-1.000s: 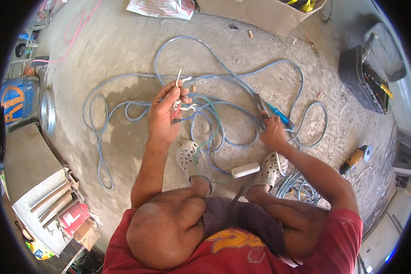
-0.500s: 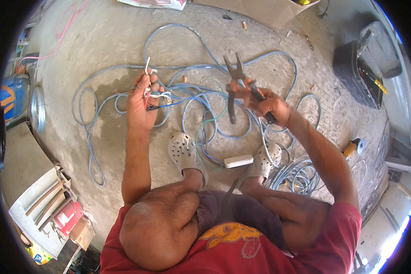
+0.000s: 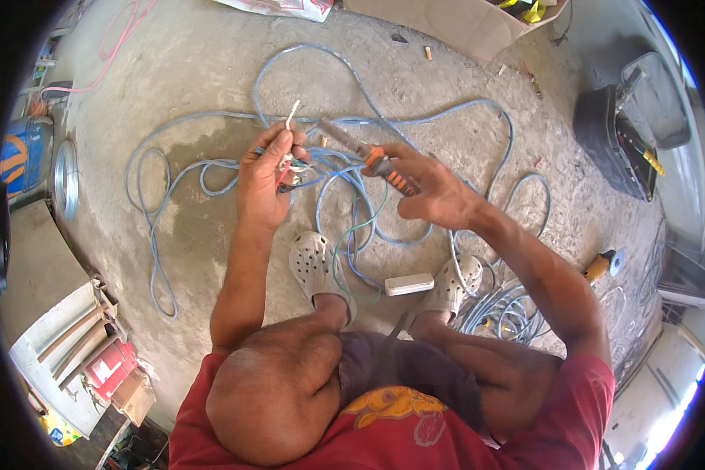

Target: The person sits on the floor and repairs a white electrical outlet by opening its casing, manipulating internal wires, and using a screwdriver to tighten connections. They repeatedly open and close the outlet casing while adjusting the wiring.

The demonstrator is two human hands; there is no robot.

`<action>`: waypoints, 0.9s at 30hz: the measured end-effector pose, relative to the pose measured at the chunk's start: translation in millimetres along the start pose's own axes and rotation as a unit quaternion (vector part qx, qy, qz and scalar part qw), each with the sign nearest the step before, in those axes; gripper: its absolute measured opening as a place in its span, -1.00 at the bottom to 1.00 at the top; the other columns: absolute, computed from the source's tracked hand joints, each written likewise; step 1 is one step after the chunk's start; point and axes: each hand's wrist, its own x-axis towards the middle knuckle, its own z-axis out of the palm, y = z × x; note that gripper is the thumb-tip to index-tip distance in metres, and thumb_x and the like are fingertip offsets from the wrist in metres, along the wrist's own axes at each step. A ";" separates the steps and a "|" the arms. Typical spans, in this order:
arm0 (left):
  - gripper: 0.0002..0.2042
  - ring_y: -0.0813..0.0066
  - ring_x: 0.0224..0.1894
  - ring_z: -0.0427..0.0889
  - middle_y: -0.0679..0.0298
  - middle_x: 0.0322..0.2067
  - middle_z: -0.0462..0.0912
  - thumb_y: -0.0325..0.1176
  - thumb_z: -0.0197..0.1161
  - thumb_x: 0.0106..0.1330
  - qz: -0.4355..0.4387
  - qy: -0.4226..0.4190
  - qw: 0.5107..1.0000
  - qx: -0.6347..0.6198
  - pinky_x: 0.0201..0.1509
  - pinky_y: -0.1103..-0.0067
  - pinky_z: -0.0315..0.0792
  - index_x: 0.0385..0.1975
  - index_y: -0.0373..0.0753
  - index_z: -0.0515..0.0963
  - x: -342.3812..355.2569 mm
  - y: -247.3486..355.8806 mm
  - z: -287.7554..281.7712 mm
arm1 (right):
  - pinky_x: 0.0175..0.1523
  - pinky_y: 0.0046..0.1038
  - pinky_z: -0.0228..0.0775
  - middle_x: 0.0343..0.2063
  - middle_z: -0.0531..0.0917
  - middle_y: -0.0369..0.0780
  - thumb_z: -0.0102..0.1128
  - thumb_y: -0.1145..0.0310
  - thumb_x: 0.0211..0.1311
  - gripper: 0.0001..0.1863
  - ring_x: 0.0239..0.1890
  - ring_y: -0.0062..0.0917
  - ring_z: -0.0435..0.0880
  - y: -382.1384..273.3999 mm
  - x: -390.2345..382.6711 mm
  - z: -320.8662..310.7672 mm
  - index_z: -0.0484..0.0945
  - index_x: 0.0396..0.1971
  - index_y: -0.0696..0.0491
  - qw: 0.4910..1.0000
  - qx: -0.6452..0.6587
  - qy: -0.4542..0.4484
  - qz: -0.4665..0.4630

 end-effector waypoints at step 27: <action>-0.80 0.50 -0.34 0.65 0.18 -0.34 0.68 -0.44 0.32 0.28 0.091 0.103 0.990 0.009 -0.26 0.64 0.49 -0.16 -0.39 0.59 -16.1 -14.2 30.3 | 0.12 -0.24 0.38 0.15 0.43 0.02 0.12 0.58 -0.12 -0.51 0.09 -0.07 0.51 -9.0 8.4 35.2 0.47 -0.05 0.30 0.984 -0.148 0.082 -0.056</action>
